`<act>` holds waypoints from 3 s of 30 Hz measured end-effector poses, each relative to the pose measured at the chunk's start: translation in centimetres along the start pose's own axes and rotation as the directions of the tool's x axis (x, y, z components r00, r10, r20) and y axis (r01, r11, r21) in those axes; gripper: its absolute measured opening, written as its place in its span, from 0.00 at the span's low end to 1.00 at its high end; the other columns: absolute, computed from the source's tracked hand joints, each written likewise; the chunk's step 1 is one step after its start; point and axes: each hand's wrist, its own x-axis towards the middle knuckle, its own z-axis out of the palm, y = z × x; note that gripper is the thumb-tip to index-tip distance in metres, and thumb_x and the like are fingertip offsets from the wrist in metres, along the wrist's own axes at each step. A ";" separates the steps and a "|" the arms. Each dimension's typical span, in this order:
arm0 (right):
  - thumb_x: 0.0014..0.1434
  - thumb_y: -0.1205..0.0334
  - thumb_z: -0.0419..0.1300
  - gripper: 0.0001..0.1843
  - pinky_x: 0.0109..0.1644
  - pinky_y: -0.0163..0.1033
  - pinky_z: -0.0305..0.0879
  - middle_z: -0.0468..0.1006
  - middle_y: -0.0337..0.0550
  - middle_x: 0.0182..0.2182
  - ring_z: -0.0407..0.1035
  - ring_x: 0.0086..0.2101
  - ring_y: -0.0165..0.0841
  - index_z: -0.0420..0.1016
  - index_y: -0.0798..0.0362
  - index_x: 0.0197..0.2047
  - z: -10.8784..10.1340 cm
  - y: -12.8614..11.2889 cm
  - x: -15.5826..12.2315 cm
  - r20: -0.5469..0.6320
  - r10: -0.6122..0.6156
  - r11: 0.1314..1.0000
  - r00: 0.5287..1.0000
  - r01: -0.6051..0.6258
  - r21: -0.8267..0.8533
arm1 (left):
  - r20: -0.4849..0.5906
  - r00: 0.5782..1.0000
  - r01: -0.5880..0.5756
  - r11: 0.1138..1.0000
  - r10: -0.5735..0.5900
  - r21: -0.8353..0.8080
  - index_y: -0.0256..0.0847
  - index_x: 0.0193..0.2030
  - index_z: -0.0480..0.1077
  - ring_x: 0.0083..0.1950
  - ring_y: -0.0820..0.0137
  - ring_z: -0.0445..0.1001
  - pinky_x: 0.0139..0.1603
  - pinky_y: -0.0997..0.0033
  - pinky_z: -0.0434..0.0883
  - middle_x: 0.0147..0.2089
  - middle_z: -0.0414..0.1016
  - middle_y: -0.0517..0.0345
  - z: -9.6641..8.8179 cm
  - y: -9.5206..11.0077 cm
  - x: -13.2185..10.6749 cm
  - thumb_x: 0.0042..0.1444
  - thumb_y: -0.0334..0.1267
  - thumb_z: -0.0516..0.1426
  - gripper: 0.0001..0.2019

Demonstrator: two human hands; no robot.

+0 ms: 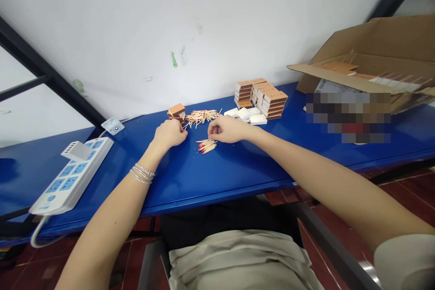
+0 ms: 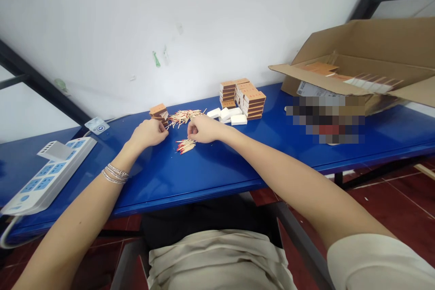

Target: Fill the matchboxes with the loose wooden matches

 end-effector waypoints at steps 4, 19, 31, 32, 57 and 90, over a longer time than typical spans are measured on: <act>0.53 0.65 0.63 0.08 0.33 0.33 0.60 0.79 0.41 0.29 0.69 0.27 0.28 0.78 0.55 0.38 0.1 -0.1 0.0 -0.076 0.046 0.999 0.996 -0.046 0.012 | -0.012 0.967 -0.254 0.955 0.255 -0.155 0.40 0.30 0.72 0.30 0.66 0.72 0.32 0.66 0.68 0.29 0.76 0.52 -0.3 0.8 -0.7 0.53 0.40 0.55 0.07; 0.53 0.62 0.61 0.07 0.34 0.33 0.61 0.79 0.41 0.29 0.68 0.27 0.27 0.79 0.55 0.33 -0.2 0.3 0.0 -0.016 -0.099 0.989 0.995 0.101 0.110 | -0.130 0.979 -0.164 0.984 0.155 -0.066 0.41 0.39 0.75 0.35 0.61 0.76 0.38 0.64 0.69 0.33 0.79 0.51 0.1 0.2 0.0 0.57 0.40 0.53 0.11; 0.53 0.62 0.62 0.07 0.33 0.34 0.61 0.79 0.41 0.28 0.69 0.27 0.28 0.80 0.55 0.33 -0.2 -0.1 0.0 -0.021 -0.007 1.000 1.000 0.007 0.000 | -0.070 0.992 -0.103 0.994 0.106 0.037 0.38 0.43 0.71 0.45 0.55 0.76 0.43 0.60 0.71 0.44 0.77 0.41 0.9 1.2 0.3 0.59 0.36 0.49 0.11; 0.53 0.62 0.62 0.07 0.33 0.34 0.61 0.79 0.41 0.28 0.69 0.27 0.28 0.80 0.55 0.33 -0.1 0.0 0.0 -0.019 -0.003 1.000 1.000 0.003 0.002 | -0.080 0.990 -0.112 0.994 0.113 0.020 0.38 0.42 0.70 0.44 0.55 0.76 0.43 0.61 0.71 0.44 0.76 0.41 0.9 1.2 0.3 0.59 0.36 0.50 0.10; 0.52 0.61 0.62 0.07 0.32 0.32 0.59 0.79 0.40 0.28 0.69 0.28 0.28 0.79 0.54 0.33 0.2 0.7 0.4 -0.092 0.075 0.996 0.993 -0.070 0.060 | -0.057 0.885 -0.442 0.793 0.462 -0.419 0.39 0.50 0.74 0.23 0.72 0.63 0.30 0.72 0.62 0.23 0.68 0.62 1.7 2.2 -0.5 0.59 0.32 0.45 0.20; 0.53 0.72 0.54 0.17 0.31 0.32 0.57 0.77 0.40 0.29 0.63 0.25 0.27 0.79 0.54 0.43 1.0 0.3 0.2 0.145 -0.058 0.997 0.988 0.050 0.058 | -0.110 0.994 -0.025 0.997 0.018 -0.069 0.41 0.30 0.71 0.37 0.57 0.76 0.38 0.62 0.71 0.35 0.78 0.48 2.0 1.7 0.3 0.54 0.40 0.54 0.08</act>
